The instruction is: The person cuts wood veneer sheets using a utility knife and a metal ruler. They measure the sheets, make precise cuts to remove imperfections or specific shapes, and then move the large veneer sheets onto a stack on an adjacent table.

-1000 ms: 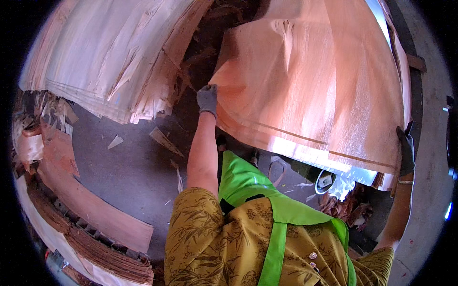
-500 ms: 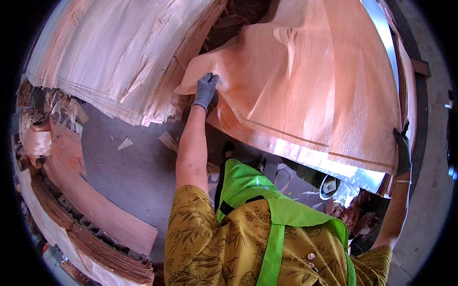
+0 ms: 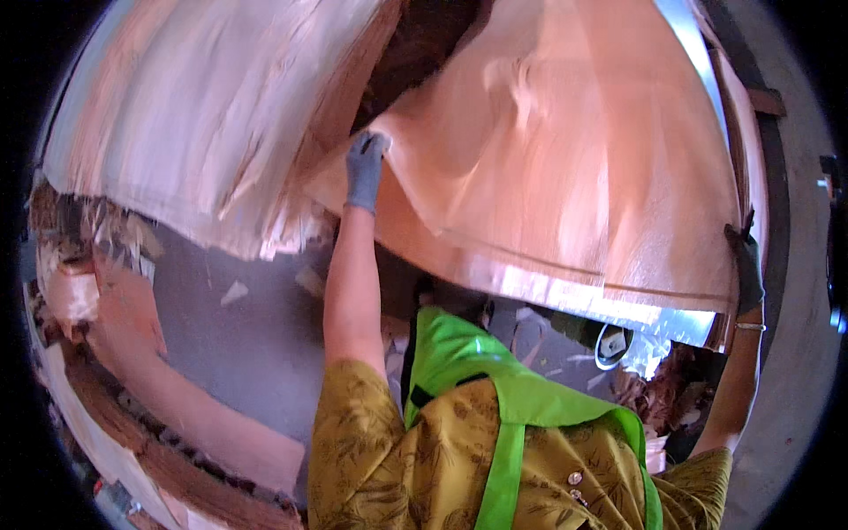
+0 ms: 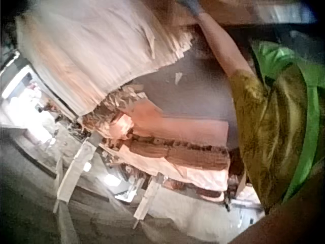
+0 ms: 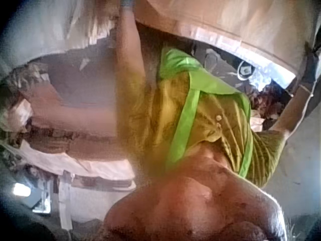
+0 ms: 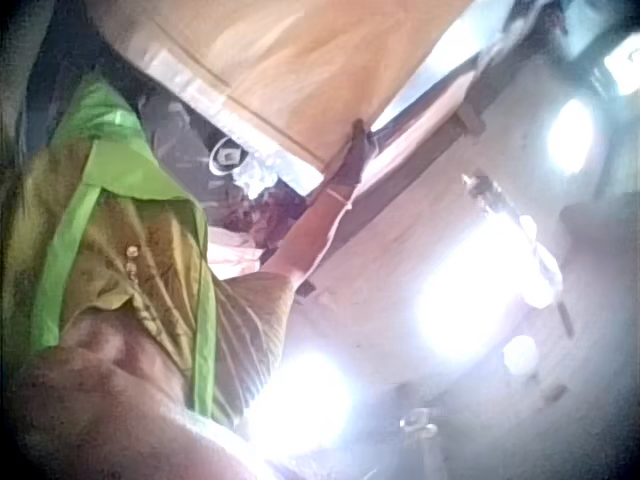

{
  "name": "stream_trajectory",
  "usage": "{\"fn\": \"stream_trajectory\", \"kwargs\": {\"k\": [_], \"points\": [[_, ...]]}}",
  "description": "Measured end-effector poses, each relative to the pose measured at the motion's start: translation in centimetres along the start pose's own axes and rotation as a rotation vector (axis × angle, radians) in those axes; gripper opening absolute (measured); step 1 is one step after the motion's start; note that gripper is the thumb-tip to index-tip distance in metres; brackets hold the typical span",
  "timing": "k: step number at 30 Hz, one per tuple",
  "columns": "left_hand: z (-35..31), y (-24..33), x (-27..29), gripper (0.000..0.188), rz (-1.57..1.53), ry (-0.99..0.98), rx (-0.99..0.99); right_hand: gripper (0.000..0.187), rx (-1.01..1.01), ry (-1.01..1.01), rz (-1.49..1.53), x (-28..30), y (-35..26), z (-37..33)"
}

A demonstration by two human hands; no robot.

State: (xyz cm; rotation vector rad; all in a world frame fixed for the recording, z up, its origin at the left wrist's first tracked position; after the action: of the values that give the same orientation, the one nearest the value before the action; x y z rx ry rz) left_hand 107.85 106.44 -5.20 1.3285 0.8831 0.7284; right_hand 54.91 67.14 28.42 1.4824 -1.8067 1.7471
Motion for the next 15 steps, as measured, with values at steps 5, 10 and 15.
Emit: {"fn": "stream_trajectory", "kwargs": {"k": [5, 10, 15], "points": [[-1.2, 5.9, -1.1, 0.014, -0.071, 0.136, 0.013, 0.026, 0.057, 0.101, -0.129, 0.3, -2.7, 1.1], [-2.5, 16.7, -4.8, 0.015, -0.148, 0.168, -0.158, 0.037, 0.035, 0.102, -0.072, 2.7, -2.3, -0.6], [-6.7, 24.5, -7.8, 0.009, -0.427, 0.140, -0.208, 0.031, 0.093, 0.160, -0.021, 5.5, -1.3, -2.9]]}}
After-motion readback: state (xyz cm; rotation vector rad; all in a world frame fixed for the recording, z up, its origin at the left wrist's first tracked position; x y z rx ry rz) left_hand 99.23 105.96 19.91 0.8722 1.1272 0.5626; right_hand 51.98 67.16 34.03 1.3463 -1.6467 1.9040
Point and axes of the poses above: each hand's wrist, its own z-axis towards the middle knuckle, its own x-axis out of the back of the hand, y = z × x, the point moved 9 cm from there along z, towards the middle knuckle, and after that the axes turned 6 degrees about -y, right-handed, at the moved point
